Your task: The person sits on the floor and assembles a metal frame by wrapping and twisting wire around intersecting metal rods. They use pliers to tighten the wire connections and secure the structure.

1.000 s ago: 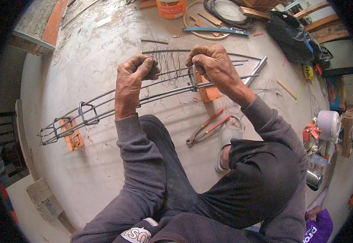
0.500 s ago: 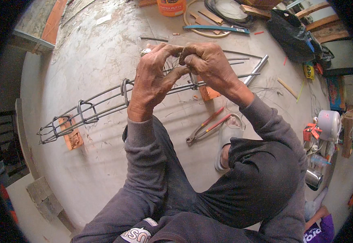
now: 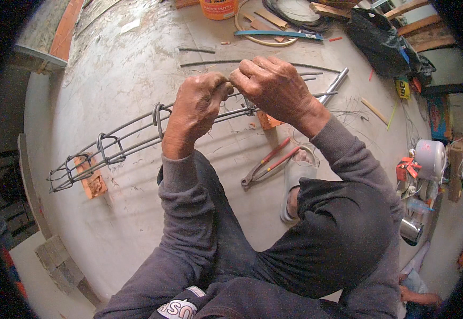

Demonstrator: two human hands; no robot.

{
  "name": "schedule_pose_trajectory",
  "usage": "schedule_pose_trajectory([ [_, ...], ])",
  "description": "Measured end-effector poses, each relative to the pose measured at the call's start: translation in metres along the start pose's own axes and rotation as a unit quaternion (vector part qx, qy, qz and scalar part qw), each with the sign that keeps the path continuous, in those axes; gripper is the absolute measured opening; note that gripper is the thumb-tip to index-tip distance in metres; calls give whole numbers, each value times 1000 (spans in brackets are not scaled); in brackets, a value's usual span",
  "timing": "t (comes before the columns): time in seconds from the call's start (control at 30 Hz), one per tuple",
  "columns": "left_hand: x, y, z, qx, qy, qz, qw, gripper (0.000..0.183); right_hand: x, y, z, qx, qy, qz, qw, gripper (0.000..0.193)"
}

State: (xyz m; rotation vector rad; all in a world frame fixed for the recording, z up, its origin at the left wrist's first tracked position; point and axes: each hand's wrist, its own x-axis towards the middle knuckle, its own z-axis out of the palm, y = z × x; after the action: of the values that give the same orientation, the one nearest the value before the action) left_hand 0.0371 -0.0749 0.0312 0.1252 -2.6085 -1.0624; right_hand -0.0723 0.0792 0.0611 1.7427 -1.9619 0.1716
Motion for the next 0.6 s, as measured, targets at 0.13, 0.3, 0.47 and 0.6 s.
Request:
schedule_pose_trajectory([
  [0.13, 0, -2, 1, -70, -6, 26, 997, 13, 4, 13, 2, 12, 34, -17, 999, 7],
  [0.3, 4, 1, -3, -117, -23, 36, 992, 13, -1, 24, 9, 141, -35, 61, 988, 3],
  [0.47, -2, -2, -10, -237, -42, 21, 970, 18, -10, 32, 4, 619, -166, 255, 724, 7],
  [0.6, -3, -1, -15, -328, -79, -64, 939, 25, -3, 23, -8, 479, -42, 261, 837, 12],
])
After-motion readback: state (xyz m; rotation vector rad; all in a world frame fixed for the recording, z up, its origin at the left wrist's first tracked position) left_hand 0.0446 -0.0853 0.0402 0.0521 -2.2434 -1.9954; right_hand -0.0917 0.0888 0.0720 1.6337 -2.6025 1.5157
